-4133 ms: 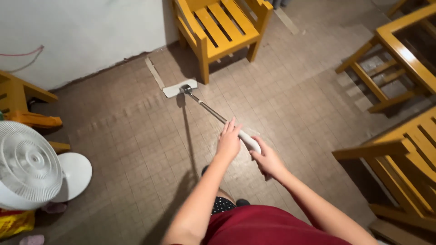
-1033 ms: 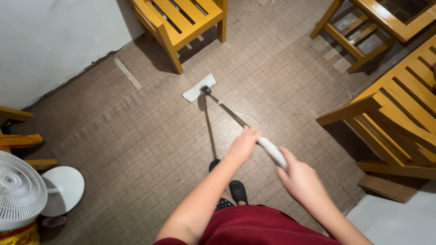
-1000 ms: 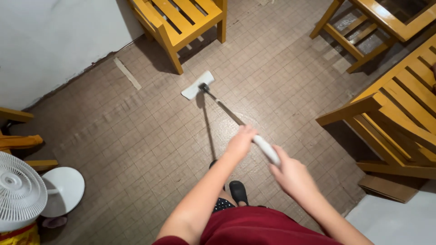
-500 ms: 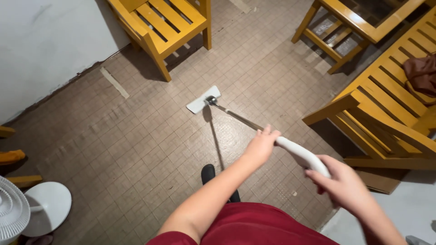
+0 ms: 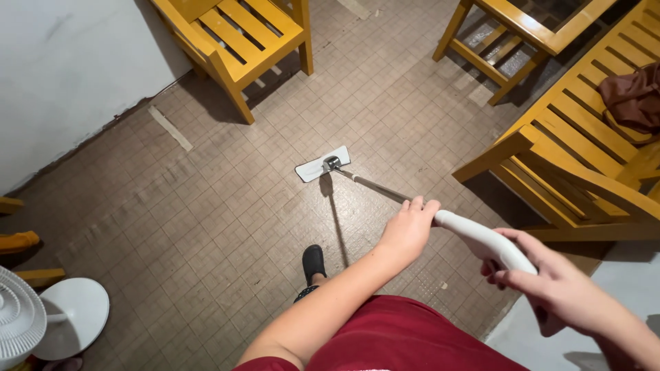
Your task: The recorder is mopping the floor around wooden chairs and an electric fan using a flat mop.
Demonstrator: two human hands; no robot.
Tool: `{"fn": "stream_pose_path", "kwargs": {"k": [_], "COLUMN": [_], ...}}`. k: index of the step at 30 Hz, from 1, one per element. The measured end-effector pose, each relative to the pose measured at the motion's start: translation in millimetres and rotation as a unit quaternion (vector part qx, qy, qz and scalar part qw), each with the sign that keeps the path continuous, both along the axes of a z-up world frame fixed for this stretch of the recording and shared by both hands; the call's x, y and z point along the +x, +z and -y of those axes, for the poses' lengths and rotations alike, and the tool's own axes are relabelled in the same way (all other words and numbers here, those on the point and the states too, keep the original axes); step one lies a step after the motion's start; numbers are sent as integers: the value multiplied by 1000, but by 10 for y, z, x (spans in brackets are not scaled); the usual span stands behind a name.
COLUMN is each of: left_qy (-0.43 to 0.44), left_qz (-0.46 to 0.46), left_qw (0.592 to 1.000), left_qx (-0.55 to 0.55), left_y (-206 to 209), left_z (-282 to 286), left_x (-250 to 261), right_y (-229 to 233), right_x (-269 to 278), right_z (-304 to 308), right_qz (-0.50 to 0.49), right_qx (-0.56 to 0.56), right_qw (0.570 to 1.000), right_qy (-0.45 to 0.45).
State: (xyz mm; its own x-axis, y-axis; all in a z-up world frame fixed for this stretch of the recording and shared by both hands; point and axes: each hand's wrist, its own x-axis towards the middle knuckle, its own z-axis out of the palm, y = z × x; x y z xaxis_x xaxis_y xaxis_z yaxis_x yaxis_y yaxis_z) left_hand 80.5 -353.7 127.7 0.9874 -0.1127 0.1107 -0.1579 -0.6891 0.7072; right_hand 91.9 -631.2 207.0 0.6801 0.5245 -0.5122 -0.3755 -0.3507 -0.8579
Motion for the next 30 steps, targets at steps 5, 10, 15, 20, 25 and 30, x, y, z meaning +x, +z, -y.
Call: {"fn": "stream_pose_path", "kwargs": {"k": [5, 10, 15, 20, 25, 30], "left_qy": [1, 5, -13, -42, 18, 114], "left_qz": [26, 42, 27, 28, -10, -38], "left_qw": [1000, 999, 998, 996, 998, 992], "left_qx": [0, 14, 56, 71, 55, 39], "left_y": [78, -23, -200, -493, -1259, -1487], "left_z": [143, 311, 519, 443, -132, -972], "left_x": [-28, -63, 28, 212, 688, 1335], "right_y": [268, 931, 458, 305, -132, -334], "right_x": [44, -158, -469, -481, -97, 525], "right_z": [53, -426, -44, -349, -1127, -2016], "right_qz": [45, 38, 347, 349, 331, 390], "right_qx": [-107, -266, -596, -504, -396, -303], "right_qw": [993, 963, 712, 790, 856, 869], "right_qy": [5, 16, 129, -12, -33, -15]}}
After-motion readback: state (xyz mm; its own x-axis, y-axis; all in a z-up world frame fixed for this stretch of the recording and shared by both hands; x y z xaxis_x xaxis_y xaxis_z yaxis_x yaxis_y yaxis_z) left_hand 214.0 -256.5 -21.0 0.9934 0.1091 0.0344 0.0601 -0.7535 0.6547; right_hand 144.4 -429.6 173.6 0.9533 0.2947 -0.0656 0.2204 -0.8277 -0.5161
